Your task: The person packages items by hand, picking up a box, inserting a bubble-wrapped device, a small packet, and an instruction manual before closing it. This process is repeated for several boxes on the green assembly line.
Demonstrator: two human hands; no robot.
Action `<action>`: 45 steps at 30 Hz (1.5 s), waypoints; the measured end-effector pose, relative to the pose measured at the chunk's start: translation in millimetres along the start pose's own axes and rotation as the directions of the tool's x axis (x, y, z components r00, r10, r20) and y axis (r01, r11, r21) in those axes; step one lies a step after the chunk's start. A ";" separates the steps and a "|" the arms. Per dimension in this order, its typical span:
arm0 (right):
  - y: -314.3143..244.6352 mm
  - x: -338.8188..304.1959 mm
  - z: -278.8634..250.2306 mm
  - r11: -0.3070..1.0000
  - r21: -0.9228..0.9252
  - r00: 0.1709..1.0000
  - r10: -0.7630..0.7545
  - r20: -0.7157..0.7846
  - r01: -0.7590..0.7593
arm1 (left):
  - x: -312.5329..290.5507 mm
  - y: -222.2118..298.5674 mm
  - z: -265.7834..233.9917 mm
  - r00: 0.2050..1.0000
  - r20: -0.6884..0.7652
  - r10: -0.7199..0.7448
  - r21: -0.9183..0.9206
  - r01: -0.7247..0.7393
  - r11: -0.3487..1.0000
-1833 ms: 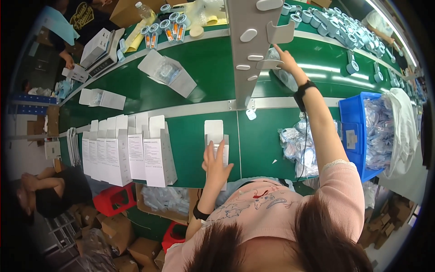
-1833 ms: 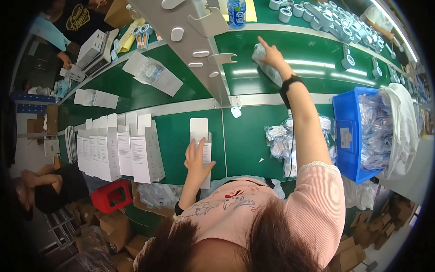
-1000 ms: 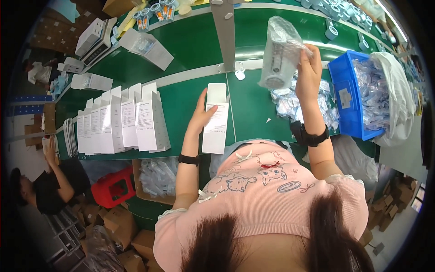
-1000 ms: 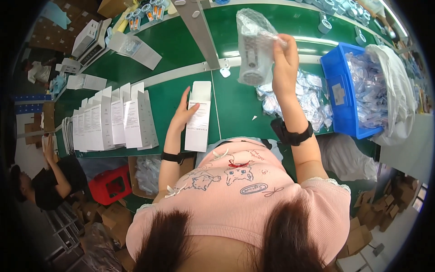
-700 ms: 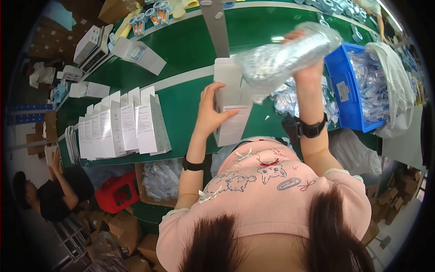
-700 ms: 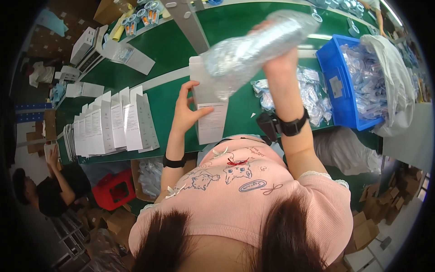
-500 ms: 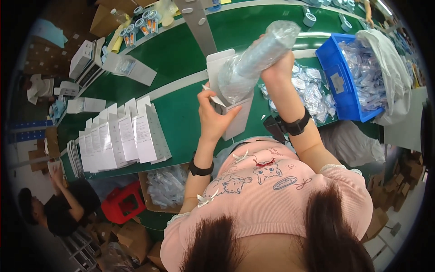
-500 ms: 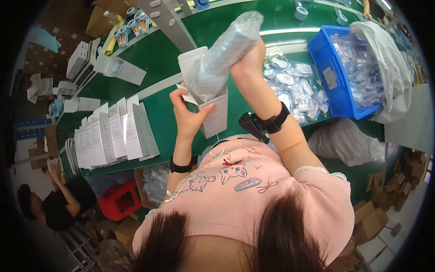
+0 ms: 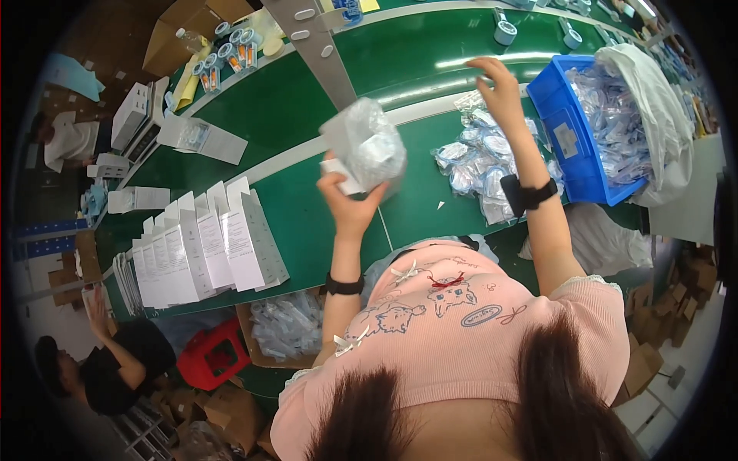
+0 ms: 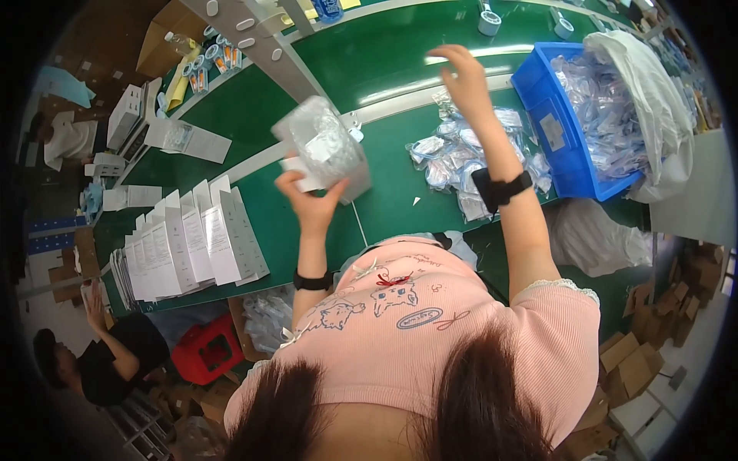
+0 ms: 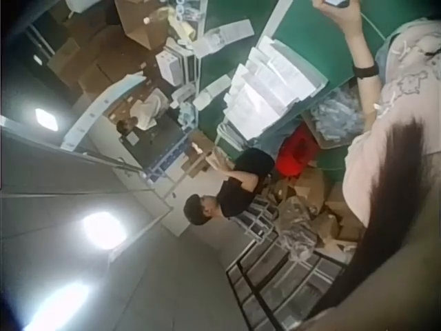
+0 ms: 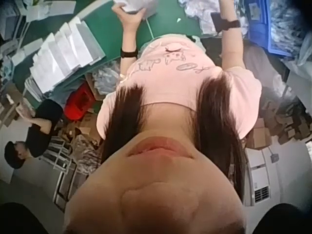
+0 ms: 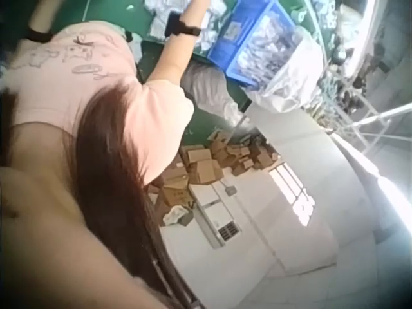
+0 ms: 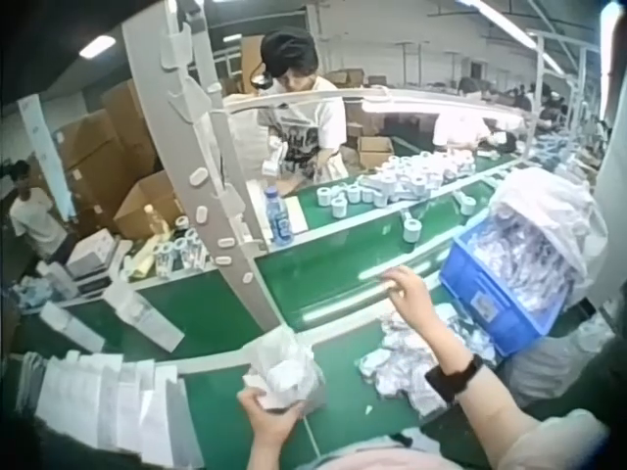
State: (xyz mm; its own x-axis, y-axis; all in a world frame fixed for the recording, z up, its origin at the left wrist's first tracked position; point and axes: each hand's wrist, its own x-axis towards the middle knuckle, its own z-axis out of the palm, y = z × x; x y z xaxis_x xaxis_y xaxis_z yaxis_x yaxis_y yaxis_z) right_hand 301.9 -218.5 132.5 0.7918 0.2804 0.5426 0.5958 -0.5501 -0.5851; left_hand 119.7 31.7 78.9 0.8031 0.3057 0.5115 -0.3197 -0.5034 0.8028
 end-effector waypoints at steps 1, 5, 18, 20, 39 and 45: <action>36.9 -7.8 4.7 0.985 -0.144 0.995 0.093 -0.032 -0.096 | -5.8 -3.2 1.9 1.000 -0.002 -0.002 0.000 0.002 1.000; 109.4 -44.8 35.1 0.785 -0.574 0.848 0.454 0.275 -0.234 | -19.8 -11.1 6.2 0.996 0.059 -0.066 -0.118 0.073 0.990; -51.2 -18.8 10.6 0.583 0.779 0.953 0.296 0.061 -0.231 | 6.2 18.2 -24.5 0.984 0.041 -0.175 0.162 0.166 0.973; -80.5 -29.5 17.5 0.583 0.805 0.992 0.119 0.052 -0.112 | 14.1 21.3 -24.5 0.964 -0.056 -0.259 0.188 0.265 0.946; -140.7 -41.4 51.9 0.728 0.181 0.554 -0.636 0.537 0.661 | 25.8 15.5 -29.8 0.917 0.028 -0.399 0.066 0.396 0.916; -140.9 -62.7 63.9 0.752 0.103 0.517 -0.539 0.665 0.651 | 23.3 17.7 -31.0 0.918 0.003 -0.396 0.077 0.395 0.915</action>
State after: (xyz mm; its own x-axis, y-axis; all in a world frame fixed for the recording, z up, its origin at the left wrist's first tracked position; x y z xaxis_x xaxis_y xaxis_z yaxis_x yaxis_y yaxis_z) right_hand 176.9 -108.3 142.4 0.1773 0.9646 0.1954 0.9775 -0.1495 -0.1487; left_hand 117.2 55.0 114.5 0.8656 0.4776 0.1503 0.0633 -0.4021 0.9134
